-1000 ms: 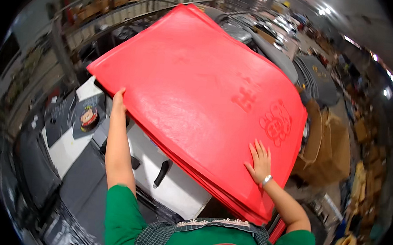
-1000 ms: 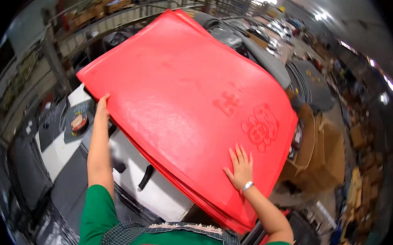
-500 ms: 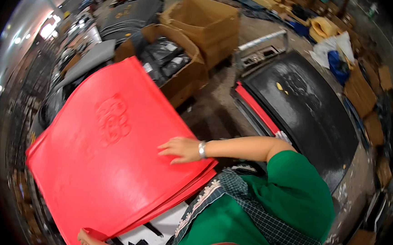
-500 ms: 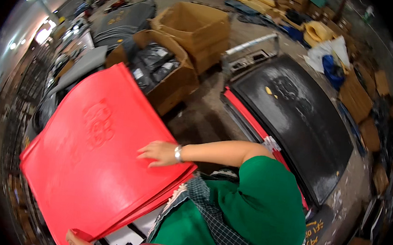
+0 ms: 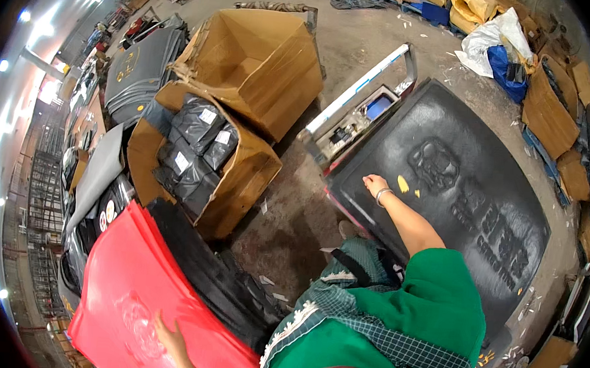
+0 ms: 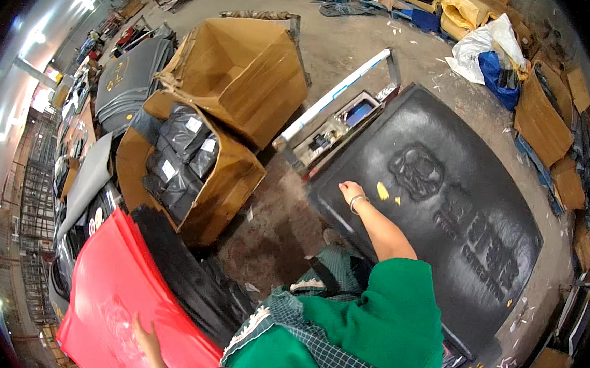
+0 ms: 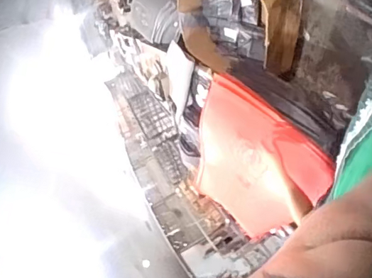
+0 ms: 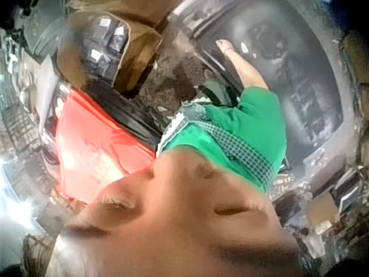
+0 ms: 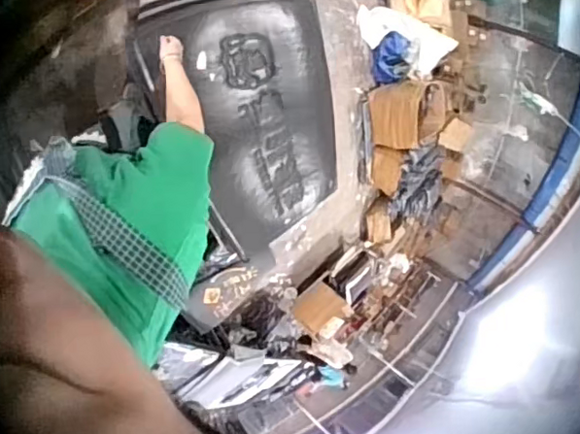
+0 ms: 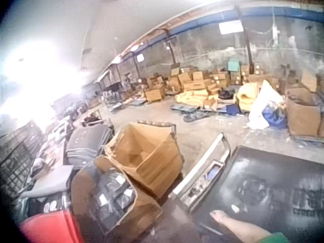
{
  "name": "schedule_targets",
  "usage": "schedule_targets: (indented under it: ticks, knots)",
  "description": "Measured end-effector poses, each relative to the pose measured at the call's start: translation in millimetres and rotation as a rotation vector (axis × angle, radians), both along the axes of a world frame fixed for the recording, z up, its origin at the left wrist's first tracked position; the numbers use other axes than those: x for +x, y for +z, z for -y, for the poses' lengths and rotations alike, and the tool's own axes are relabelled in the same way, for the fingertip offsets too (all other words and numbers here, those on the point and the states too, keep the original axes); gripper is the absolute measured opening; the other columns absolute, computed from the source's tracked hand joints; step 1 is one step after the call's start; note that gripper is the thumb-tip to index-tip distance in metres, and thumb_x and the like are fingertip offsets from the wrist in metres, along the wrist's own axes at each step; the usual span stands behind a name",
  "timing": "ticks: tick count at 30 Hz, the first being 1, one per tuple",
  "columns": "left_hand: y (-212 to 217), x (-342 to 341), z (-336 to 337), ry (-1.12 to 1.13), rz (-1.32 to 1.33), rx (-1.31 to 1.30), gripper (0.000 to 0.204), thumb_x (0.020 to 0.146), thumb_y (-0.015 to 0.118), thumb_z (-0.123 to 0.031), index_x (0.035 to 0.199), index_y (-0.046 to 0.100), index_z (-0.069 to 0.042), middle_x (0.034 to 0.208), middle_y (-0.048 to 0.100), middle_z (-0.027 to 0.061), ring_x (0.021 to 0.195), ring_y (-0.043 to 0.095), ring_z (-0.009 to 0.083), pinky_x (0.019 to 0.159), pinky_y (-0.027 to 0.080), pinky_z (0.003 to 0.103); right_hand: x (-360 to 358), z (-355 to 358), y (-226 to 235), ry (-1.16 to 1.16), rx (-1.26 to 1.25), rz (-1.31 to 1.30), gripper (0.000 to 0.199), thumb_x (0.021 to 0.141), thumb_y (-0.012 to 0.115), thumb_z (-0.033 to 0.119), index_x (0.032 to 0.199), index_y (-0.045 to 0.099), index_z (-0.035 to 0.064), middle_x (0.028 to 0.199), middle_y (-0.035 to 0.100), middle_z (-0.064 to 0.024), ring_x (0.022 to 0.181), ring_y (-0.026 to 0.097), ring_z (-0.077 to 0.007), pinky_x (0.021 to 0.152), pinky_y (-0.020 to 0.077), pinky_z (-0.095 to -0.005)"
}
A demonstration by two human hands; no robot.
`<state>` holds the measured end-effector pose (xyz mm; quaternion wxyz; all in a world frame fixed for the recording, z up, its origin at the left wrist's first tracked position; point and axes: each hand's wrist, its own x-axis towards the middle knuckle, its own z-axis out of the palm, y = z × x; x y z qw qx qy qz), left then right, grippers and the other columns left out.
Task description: The person sorts through a stack of black and red floor mats, lifting each mat one at a time from a stack on a cart and placing it onto another stack on the adjacent table.
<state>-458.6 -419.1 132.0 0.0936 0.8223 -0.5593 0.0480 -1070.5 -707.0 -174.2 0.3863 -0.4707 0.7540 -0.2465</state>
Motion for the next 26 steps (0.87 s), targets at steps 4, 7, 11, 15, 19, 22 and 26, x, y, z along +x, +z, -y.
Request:
schedule_targets:
  ticks: [4,7,11,15,19,22,26]
  knots:
    - [-0.8,-127.9,73.6,-0.016,-0.260,0.126,0.041,0.074,0.060,-0.007,0.113,0.050,-0.002,0.111,0.054,0.0171,0.105,0.049,0.0316,0.094,0.035,0.038,-53.0,96.7,5.1,-0.224,-0.144,-0.194,0.023,0.081,0.054,0.029,0.091,0.062,0.0094,0.086,0.062,-0.0121,0.080,0.059,-0.0301,0.073,0.0461,-0.0362]
    - [-59.3,-165.3,63.3,-0.129,-0.488,0.132,0.043,0.067,0.062,0.001,0.109,0.051,0.000,0.105,0.054,0.0148,0.098,0.052,0.0265,0.086,0.041,0.034,-82.3,177.0,20.4,-0.236,-0.327,-0.496,0.016,0.078,0.054,0.022,0.087,0.063,0.0114,0.084,0.061,-0.0109,0.083,0.057,-0.0304,0.073,0.0450,-0.0387]
    - [-113.2,-211.3,53.7,0.496,-1.314,0.244,0.047,0.074,0.067,-0.007,0.116,0.048,-0.001,0.102,0.057,0.0104,0.089,0.057,0.0164,0.077,0.046,0.026,-83.7,241.2,18.5,0.176,-0.273,-0.694,0.022,0.077,0.047,0.016,0.094,0.061,0.0112,0.093,0.061,-0.0101,0.092,0.055,-0.0272,0.083,0.0415,-0.0355]
    - [-111.9,-242.0,108.6,0.115,-1.113,0.424,0.045,0.075,0.066,-0.018,0.117,0.049,-0.009,0.106,0.055,0.0134,0.091,0.059,0.0214,0.076,0.048,0.031,-114.0,262.9,-13.3,0.428,0.037,-0.647,0.034,0.082,0.045,0.017,0.116,0.046,0.0121,0.128,0.042,-0.0060,0.126,0.027,-0.0235,0.102,0.0219,-0.0431]
    - [-61.5,-264.1,139.8,0.085,-0.815,0.482,0.043,0.074,0.062,-0.017,0.115,0.051,-0.011,0.107,0.054,0.0153,0.091,0.059,0.0243,0.078,0.048,0.033,-113.7,271.3,-5.1,0.742,-0.035,-0.881,0.045,0.072,0.054,0.011,0.116,0.044,0.0093,0.121,0.045,-0.0085,0.120,0.034,-0.0240,0.102,0.0222,-0.0402]
    - [-53.9,-268.5,133.3,0.154,-0.802,0.457,0.042,0.076,0.059,-0.016,0.116,0.049,-0.010,0.105,0.054,0.0148,0.092,0.058,0.0251,0.079,0.046,0.033,-117.7,275.7,-1.9,0.847,-0.207,-1.020,0.043,0.065,0.059,0.011,0.107,0.054,0.0080,0.112,0.046,-0.0112,0.112,0.038,-0.0286,0.100,0.0250,-0.0407]
    - [-54.2,-285.0,126.9,0.158,-0.792,0.445,0.042,0.077,0.058,-0.016,0.117,0.049,-0.009,0.104,0.054,0.0152,0.092,0.057,0.0261,0.079,0.046,0.033,-138.1,289.8,-0.3,0.810,-0.237,-0.986,0.030,0.082,0.041,0.016,0.107,0.058,0.0127,0.116,0.048,-0.0119,0.115,0.038,-0.0286,0.100,0.0243,-0.0415]
